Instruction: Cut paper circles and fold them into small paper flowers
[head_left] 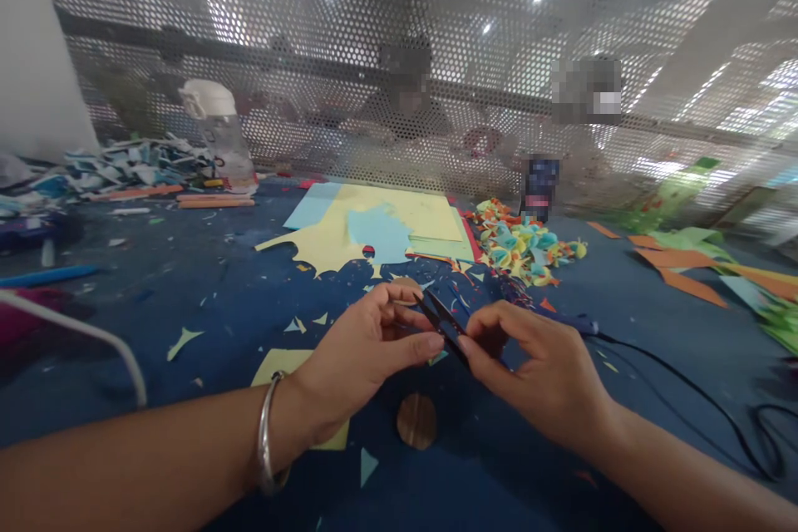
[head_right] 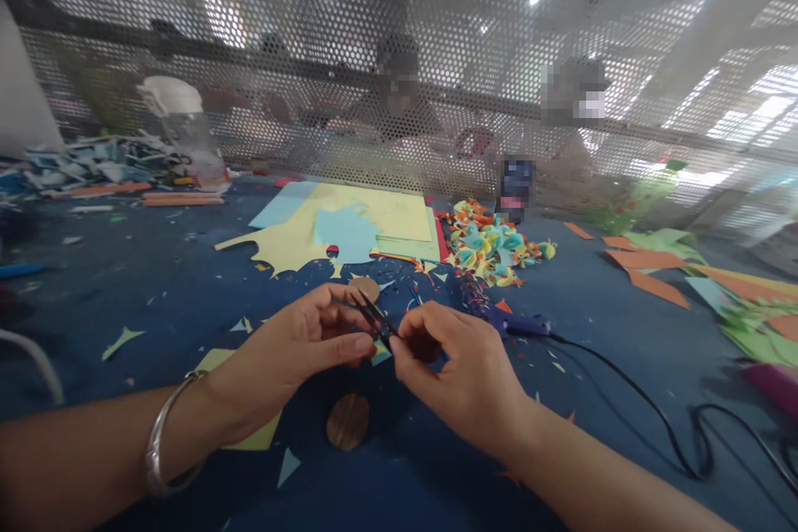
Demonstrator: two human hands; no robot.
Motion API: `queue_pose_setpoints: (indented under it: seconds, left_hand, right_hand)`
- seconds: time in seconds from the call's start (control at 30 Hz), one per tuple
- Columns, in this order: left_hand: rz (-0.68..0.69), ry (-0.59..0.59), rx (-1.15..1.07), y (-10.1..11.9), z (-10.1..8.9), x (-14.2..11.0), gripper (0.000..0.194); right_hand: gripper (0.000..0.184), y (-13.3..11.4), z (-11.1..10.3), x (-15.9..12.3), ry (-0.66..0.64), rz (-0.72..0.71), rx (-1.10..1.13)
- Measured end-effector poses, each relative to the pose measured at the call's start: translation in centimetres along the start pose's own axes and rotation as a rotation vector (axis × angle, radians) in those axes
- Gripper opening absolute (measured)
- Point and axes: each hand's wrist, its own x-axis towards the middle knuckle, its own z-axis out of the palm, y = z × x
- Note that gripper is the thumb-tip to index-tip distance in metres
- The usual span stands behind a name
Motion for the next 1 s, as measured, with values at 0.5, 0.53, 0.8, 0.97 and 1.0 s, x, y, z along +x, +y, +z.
queue_pose_setpoints:
  seconds: [0.5, 0.53, 0.8, 0.97, 1.0]
  left_hand:
    - [-0.046, -0.155, -0.043, -0.19, 0.15, 0.01, 0.015]
    - [-0.045, -0.142, -0.039, -0.21, 0.07, 0.06, 0.014]
    - [-0.097, -0.116, -0.048, -0.14, -0.42, -0.08, 0.015]
    - [-0.106, -0.076, -0.069, 0.11, -0.36, -0.03, 0.018]
    - [-0.089, -0.042, -0.063, 0.19, -0.47, 0.10, 0.018]
  right_hand:
    - [0.015, 0.28, 0.29, -0.50, -0.396, 0.246, 0.523]
    - [0.016, 0.28, 0.30, -0.53, -0.388, 0.238, 0.512]
    - [0.018, 0.26, 0.15, -0.63, -0.370, 0.236, 0.442]
    - [0.022, 0.30, -0.24, -0.79, -0.331, 0.245, 0.392]
    - [0.024, 0.37, -0.37, -0.80, -0.311, 0.250, 0.368]
